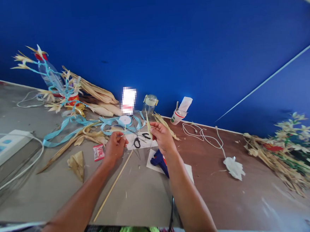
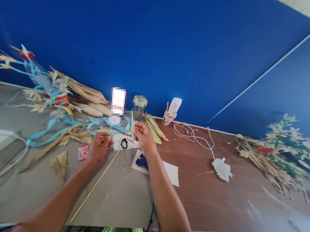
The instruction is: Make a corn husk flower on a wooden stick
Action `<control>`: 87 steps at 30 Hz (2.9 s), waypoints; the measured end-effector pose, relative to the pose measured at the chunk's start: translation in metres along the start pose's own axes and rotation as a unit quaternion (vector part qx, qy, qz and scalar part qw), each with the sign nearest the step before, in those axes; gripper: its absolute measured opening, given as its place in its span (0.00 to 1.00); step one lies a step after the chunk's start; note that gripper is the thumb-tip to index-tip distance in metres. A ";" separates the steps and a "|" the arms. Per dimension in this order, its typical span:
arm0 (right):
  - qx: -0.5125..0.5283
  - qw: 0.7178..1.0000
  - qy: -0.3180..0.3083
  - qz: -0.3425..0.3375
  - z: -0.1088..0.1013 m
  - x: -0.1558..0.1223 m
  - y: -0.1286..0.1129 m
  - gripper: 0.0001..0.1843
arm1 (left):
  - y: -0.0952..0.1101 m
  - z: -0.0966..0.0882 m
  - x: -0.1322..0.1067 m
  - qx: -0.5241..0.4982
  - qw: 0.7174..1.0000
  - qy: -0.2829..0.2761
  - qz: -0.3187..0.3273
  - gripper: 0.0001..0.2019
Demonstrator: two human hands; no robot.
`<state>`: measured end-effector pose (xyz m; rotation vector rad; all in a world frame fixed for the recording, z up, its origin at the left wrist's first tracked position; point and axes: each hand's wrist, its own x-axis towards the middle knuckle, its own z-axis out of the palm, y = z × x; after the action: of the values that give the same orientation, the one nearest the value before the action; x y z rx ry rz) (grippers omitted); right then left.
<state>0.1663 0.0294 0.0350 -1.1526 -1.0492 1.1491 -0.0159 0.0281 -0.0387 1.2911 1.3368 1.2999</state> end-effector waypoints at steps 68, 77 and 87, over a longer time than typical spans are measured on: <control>0.059 0.998 0.000 0.032 0.010 -0.005 0.007 0.03 | -0.007 -0.002 -0.004 0.456 0.856 -0.102 0.223 0.11; 0.042 0.998 -0.003 0.041 0.010 -0.006 0.007 0.04 | -0.004 -0.004 -0.005 0.481 0.848 -0.103 0.198 0.10; 0.042 0.998 -0.001 0.045 0.010 -0.004 0.010 0.03 | -0.002 -0.005 -0.005 0.505 0.834 -0.110 0.193 0.11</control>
<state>0.1543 0.0271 0.0261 -1.1404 -0.9498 1.2535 -0.0201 0.0229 -0.0408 2.4472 1.7092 0.5720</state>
